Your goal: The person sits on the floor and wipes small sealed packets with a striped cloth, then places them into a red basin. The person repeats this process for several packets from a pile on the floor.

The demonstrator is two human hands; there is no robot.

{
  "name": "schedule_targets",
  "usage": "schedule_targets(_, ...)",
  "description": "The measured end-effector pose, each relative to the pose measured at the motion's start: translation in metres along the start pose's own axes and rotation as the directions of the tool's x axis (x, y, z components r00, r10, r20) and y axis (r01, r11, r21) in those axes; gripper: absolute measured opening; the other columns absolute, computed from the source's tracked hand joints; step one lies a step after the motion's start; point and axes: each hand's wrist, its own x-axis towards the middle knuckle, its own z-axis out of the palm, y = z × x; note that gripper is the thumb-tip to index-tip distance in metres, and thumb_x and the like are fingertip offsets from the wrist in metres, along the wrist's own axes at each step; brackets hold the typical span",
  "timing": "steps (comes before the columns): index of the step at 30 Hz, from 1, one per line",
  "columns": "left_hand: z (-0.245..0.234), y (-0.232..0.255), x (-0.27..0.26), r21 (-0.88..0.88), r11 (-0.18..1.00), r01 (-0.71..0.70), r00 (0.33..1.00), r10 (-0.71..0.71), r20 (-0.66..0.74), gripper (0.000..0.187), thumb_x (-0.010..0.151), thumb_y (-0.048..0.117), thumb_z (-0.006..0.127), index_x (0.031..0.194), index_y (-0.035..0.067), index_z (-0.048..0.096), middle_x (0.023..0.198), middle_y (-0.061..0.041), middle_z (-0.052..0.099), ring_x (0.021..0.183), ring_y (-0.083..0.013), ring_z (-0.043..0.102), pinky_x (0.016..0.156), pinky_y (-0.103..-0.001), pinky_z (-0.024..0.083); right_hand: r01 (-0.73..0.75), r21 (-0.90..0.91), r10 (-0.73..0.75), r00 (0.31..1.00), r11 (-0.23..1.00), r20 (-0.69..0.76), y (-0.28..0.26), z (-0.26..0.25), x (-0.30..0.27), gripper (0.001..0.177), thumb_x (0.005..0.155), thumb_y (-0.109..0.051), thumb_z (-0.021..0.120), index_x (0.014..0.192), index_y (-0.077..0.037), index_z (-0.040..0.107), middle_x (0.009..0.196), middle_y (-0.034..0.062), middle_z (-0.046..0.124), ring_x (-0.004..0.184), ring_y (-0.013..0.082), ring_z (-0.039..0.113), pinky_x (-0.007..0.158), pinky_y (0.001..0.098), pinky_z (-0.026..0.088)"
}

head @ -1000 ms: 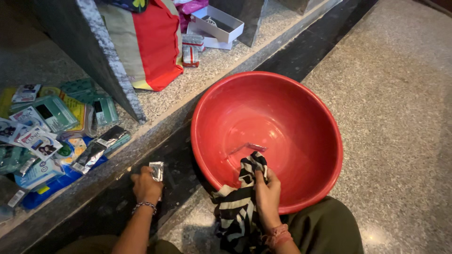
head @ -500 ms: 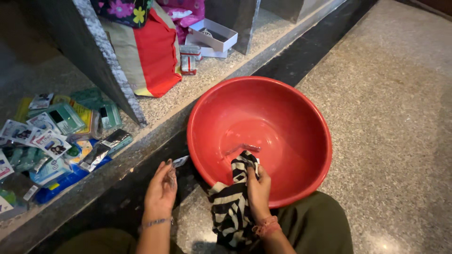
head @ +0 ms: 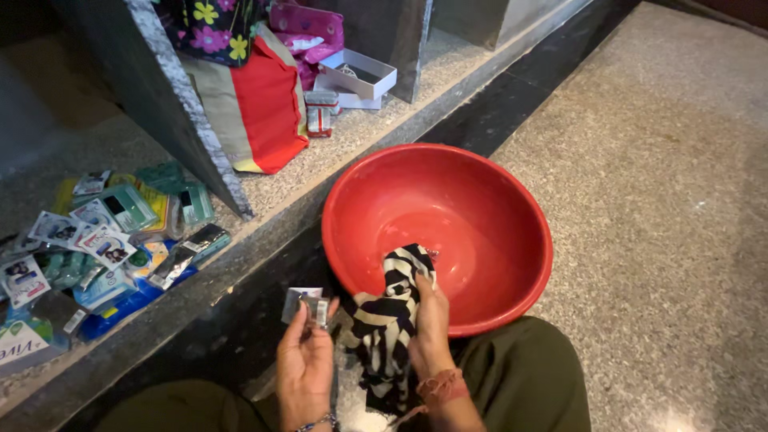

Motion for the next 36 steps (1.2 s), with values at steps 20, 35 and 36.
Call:
schedule_targets(20,0.066,0.008,-0.079,0.62,0.77,-0.147,0.969,-0.012,0.245,0.06,0.101,0.034,0.047,0.156,0.011,0.042,0.153,-0.013,0.053,0.136,-0.0275,0.053,0.108,-0.042,0.045,0.284,-0.307,-0.107,0.867,0.908,0.486,0.025,0.07,-0.118,0.056,0.106,-0.037,0.044,0.15,-0.001,0.048,0.142,0.0197,0.056,0.123,0.03,0.054,0.102,0.0388,0.045)
schedule_targets(35,0.067,0.009,-0.086,0.463,0.864,-0.199,0.854,-0.079,0.515,0.062,0.104,0.035,0.035,0.162,0.014,0.026,0.16,-0.007,0.043,0.143,-0.0204,0.044,0.118,-0.038,0.034,0.766,-0.519,-0.256,0.626,0.38,0.737,0.015,0.076,-0.13,0.052,0.11,-0.018,0.04,0.156,0.007,0.036,0.167,0.029,0.03,0.16,0.0403,0.021,0.128,0.0446,0.017)
schedule_targets(36,0.057,0.009,-0.079,0.451,0.857,-0.248,0.812,-0.07,0.579,0.063,0.104,0.033,0.036,0.162,0.01,0.025,0.163,-0.007,0.04,0.146,-0.0203,0.042,0.12,-0.038,0.033,0.787,-0.499,-0.25,0.598,0.362,0.762,0.015,0.076,-0.135,0.053,0.109,-0.016,0.041,0.157,0.007,0.035,0.168,0.0287,0.03,0.161,0.0405,0.021,0.128,0.0446,0.017)
